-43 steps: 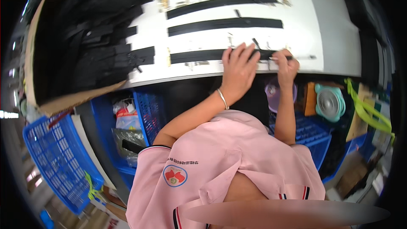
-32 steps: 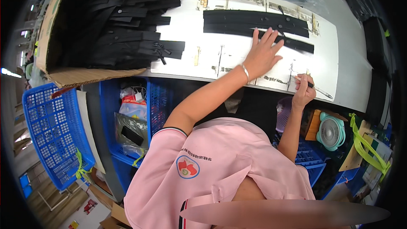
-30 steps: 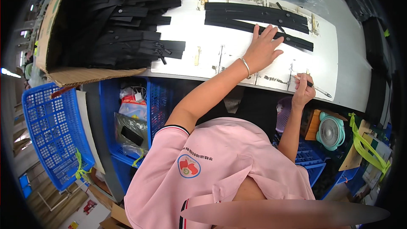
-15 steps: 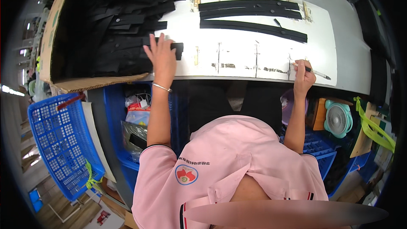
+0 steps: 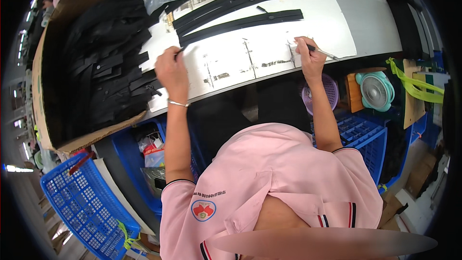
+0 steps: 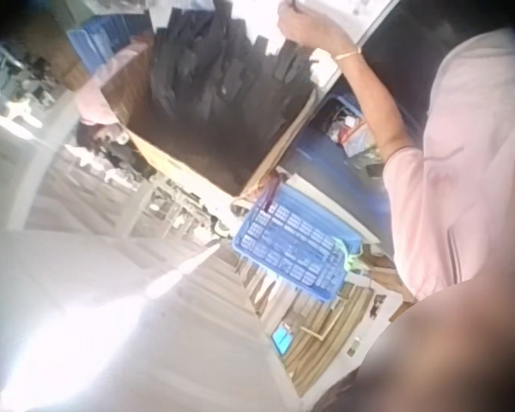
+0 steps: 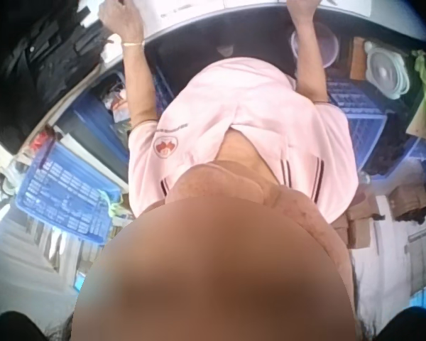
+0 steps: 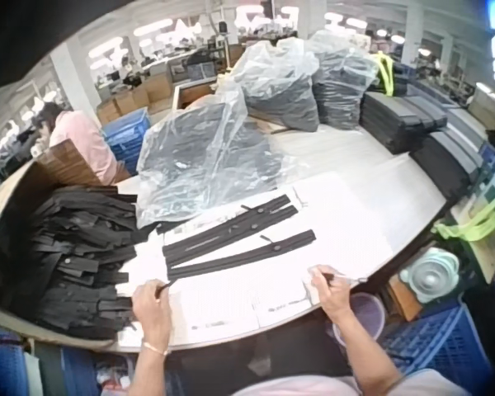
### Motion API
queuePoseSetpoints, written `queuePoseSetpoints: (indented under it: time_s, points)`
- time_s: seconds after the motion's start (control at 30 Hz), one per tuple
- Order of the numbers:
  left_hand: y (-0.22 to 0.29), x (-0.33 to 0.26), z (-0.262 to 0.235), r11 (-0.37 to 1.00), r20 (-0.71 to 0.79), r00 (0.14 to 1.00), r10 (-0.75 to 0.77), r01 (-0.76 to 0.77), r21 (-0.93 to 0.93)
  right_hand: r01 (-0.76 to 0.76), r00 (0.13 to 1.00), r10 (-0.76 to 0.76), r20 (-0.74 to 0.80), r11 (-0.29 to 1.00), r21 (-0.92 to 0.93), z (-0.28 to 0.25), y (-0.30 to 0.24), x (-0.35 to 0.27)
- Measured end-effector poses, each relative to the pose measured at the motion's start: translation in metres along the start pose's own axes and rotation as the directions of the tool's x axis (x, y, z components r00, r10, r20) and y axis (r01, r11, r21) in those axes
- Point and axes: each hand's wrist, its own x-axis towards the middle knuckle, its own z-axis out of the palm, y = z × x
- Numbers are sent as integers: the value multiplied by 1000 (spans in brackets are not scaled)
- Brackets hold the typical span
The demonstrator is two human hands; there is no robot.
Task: Marking black fabric strips or zippers with a pen using a template on a workbench.
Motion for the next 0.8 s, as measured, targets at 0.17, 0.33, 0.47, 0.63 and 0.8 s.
queuePoseSetpoints:
  time_s: [0.17, 0.33, 0.47, 0.63, 0.8]
  points:
    - [89, -23, 54, 950, 52, 972, 228, -210, -232, -65, 998, 65, 26, 998, 10, 0, -16, 1]
    - [155, -55, 64, 858, 138, 944, 299, -203, -472, 300, 953, -296, 64, 894, -333, 14, -32, -16]
    - [159, -61, 58, 846, 191, 947, 257, -124, -519, 468, 882, -387, 270, 791, -393, 22, -36, -36]
    - [125, -67, 33, 926, 157, 946, 284, -228, -300, 547, 837, -405, 367, 633, -548, 0, -28, -37]
    - [69, -67, 1, 989, 144, 980, 137, -129, -67, 459, 879, -391, 273, 537, -707, -33, -9, -32]
